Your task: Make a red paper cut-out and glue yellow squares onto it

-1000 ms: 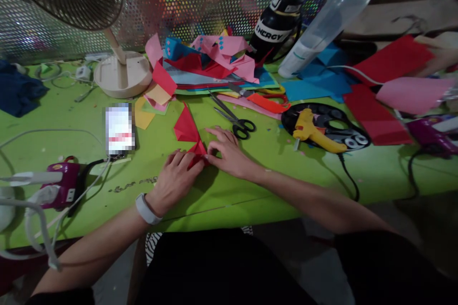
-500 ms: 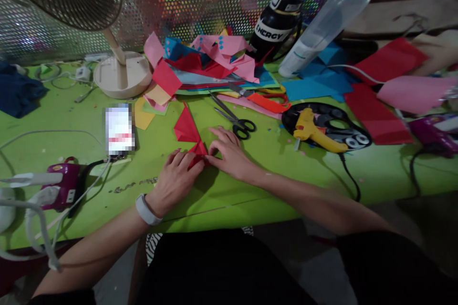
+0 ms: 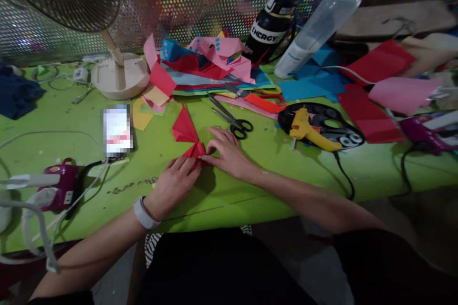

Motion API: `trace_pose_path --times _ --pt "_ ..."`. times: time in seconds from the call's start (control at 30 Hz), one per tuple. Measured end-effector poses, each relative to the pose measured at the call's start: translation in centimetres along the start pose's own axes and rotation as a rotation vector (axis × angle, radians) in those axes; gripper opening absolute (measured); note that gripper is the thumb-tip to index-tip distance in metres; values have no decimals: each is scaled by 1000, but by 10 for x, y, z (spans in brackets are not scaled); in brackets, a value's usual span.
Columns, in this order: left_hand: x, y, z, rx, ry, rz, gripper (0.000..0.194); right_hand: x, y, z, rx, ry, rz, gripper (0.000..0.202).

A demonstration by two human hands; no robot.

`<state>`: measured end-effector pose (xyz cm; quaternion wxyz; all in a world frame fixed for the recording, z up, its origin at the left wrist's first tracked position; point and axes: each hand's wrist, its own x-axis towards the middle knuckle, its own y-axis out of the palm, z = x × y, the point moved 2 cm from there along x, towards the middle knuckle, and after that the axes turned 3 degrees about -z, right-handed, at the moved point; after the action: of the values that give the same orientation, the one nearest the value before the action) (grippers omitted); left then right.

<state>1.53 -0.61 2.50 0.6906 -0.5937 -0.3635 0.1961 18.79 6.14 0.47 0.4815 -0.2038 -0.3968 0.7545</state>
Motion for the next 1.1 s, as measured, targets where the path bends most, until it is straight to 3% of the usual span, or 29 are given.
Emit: trace_pose_path --times 0.53,1.1 --pt "3 -3 -16 22 29 -1 23 1 2 -2 -36 -7 6 28" --pt "1 -7 -14 -76 -69 135 31 -5 2 1 -87 -34 68 38"
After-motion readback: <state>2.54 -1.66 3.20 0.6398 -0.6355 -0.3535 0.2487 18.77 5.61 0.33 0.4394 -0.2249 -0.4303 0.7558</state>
